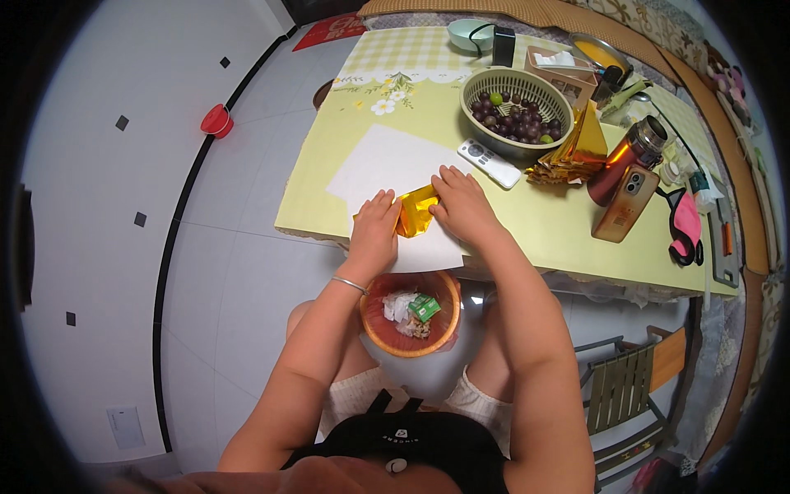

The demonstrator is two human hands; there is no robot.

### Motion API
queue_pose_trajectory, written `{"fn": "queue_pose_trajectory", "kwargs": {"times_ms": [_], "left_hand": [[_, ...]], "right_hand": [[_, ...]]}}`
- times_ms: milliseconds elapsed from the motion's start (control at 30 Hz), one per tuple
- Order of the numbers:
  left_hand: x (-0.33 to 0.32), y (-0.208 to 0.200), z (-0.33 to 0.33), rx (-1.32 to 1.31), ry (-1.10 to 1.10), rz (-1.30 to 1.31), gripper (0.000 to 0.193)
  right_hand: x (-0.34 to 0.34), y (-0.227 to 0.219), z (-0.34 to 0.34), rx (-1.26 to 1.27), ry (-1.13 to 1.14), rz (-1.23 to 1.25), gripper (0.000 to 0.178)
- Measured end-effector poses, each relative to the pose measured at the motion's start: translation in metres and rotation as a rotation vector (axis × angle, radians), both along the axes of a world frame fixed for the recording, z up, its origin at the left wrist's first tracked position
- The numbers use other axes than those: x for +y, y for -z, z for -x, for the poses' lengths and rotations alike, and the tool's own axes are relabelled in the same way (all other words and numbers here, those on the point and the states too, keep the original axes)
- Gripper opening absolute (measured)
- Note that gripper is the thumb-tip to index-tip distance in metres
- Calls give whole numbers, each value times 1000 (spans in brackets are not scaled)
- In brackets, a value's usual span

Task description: The person sits on the floor and folds a rectangular sheet of gold foil paper over a white paper template. They repeatedly fold the edges and crease the foil to form a triangular shape, then place the finished item on the table.

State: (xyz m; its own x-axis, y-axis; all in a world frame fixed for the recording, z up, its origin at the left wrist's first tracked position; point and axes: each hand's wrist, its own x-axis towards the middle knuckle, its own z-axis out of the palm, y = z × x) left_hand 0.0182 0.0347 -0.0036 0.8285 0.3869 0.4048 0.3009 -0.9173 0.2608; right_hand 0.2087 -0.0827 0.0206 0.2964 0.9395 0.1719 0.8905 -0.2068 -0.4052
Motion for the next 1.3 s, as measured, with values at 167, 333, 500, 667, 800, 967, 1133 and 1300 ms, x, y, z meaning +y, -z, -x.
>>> {"fn": "queue_pose_trajectory", "kwargs": {"times_ms": [167, 333, 500, 667, 800, 967, 1133, 1300], "left_hand": [[0, 1, 0, -2, 0, -16, 44], [1, 0, 0, 12, 3, -4, 43], [1, -7, 3, 31, -13, 30, 45], [2, -6, 4, 44, -24, 40, 46], [3, -6, 5, 41, -9, 54, 46], [4, -6, 5, 39, 6, 54, 47], [0, -9, 4, 30, 27, 96, 49], [1, -8, 6, 84, 34, 62, 55]], "right_hand": [[0, 1, 0, -9, 3, -12, 56], [0, -2, 1, -14, 4, -13, 57], [-3, -3, -2, -37, 23, 22, 57], [-3, -3, -3, -31, 27, 30, 57], [-3, -1, 1, -69, 32, -1, 57], [2, 4, 18, -83, -171, -76, 58], [3, 8, 30, -139, -242, -6, 72], [4, 5, 32, -108, -237, 1, 76]]}}
